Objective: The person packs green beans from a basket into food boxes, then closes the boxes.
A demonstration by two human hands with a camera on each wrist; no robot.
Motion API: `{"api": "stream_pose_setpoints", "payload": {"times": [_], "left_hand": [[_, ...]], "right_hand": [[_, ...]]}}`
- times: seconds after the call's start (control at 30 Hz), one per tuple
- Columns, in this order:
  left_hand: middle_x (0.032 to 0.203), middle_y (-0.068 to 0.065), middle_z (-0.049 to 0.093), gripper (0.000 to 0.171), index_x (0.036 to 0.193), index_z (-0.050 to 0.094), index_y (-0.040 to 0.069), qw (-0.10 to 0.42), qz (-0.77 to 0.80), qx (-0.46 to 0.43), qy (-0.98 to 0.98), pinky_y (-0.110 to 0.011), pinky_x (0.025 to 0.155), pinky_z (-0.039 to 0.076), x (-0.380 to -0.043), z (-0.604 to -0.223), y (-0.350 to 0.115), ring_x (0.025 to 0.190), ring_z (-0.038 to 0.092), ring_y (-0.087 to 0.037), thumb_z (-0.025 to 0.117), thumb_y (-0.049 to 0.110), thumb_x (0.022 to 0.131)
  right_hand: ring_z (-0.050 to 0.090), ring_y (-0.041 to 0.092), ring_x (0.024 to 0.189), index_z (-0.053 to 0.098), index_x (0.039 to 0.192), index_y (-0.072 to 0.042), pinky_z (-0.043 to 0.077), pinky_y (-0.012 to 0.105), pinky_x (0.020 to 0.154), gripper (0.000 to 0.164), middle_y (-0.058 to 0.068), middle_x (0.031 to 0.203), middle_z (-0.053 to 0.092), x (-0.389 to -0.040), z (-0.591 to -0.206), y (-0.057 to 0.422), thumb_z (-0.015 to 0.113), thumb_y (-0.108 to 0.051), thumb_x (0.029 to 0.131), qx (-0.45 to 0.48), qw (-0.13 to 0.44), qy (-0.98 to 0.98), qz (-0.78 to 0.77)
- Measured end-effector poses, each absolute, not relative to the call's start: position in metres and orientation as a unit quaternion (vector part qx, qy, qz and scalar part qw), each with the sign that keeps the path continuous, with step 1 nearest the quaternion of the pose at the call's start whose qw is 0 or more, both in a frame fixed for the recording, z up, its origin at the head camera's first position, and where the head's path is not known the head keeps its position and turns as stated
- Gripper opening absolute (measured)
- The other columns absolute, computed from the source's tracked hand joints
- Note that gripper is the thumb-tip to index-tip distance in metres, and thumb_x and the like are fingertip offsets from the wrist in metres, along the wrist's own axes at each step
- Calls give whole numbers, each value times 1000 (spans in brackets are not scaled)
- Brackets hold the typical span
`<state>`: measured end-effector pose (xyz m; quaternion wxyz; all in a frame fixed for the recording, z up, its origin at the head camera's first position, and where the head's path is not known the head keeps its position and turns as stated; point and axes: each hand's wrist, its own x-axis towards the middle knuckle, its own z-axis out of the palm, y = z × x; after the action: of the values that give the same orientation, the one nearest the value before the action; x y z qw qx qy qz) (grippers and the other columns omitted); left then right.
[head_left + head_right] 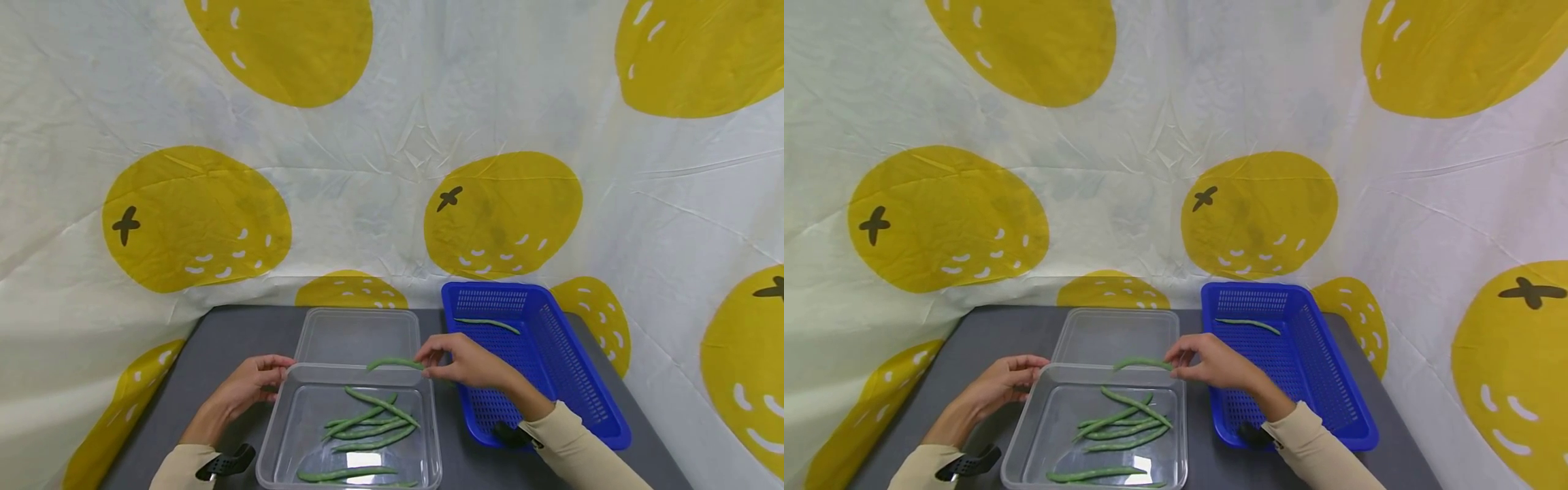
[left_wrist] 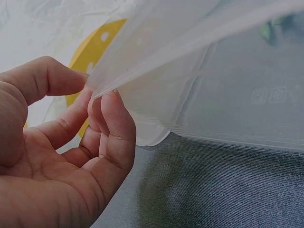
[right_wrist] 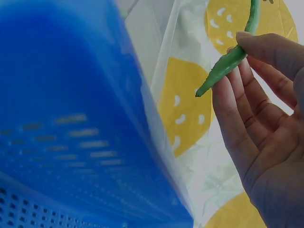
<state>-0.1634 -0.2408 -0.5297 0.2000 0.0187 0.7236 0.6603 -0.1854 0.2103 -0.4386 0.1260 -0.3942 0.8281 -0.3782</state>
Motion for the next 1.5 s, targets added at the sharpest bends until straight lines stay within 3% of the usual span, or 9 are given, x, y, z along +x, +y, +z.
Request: {"api": "stream_pose_setpoints", "payload": {"times": [0.77, 1.07, 1.27, 1.5], "left_hand": [[109, -9, 69, 41, 135, 53, -10, 205, 657, 28, 725, -38, 75, 55, -164, -532, -242, 92, 64, -21, 57, 12, 101], [111, -12, 69, 42, 135, 52, -12, 200, 657, 26, 726, -38, 75, 55, -164, -532, -241, 92, 64, -22, 58, 11, 101], [111, -12, 69, 41, 135, 53, -11, 200, 657, 24, 726, -38, 75, 55, -163, -531, -241, 91, 64, -21, 58, 12, 101], [111, -10, 70, 40, 134, 54, -10, 201, 660, 20, 724, -38, 75, 55, -163, -532, -241, 91, 65, -20, 58, 13, 101]], "right_hand": [[65, 8, 90, 73, 113, -22, 58, 30, 76, 19, -5, 105, 70, -174, -452, 172, 73, -18, 94, -431, 184, 790, -395], [67, 23, 102, 69, 122, -17, 56, 32, 88, 31, 8, 117, 70, -172, -449, 176, 75, -26, 93, -408, 215, 789, -406], [67, 17, 98, 70, 122, -20, 56, 35, 88, 29, 0, 114, 71, -176, -442, 187, 74, -27, 94, -396, 203, 801, -400], [66, 19, 99, 70, 122, -21, 55, 34, 90, 27, -3, 114, 70, -182, -438, 201, 73, -26, 95, -366, 202, 816, -398]]}}
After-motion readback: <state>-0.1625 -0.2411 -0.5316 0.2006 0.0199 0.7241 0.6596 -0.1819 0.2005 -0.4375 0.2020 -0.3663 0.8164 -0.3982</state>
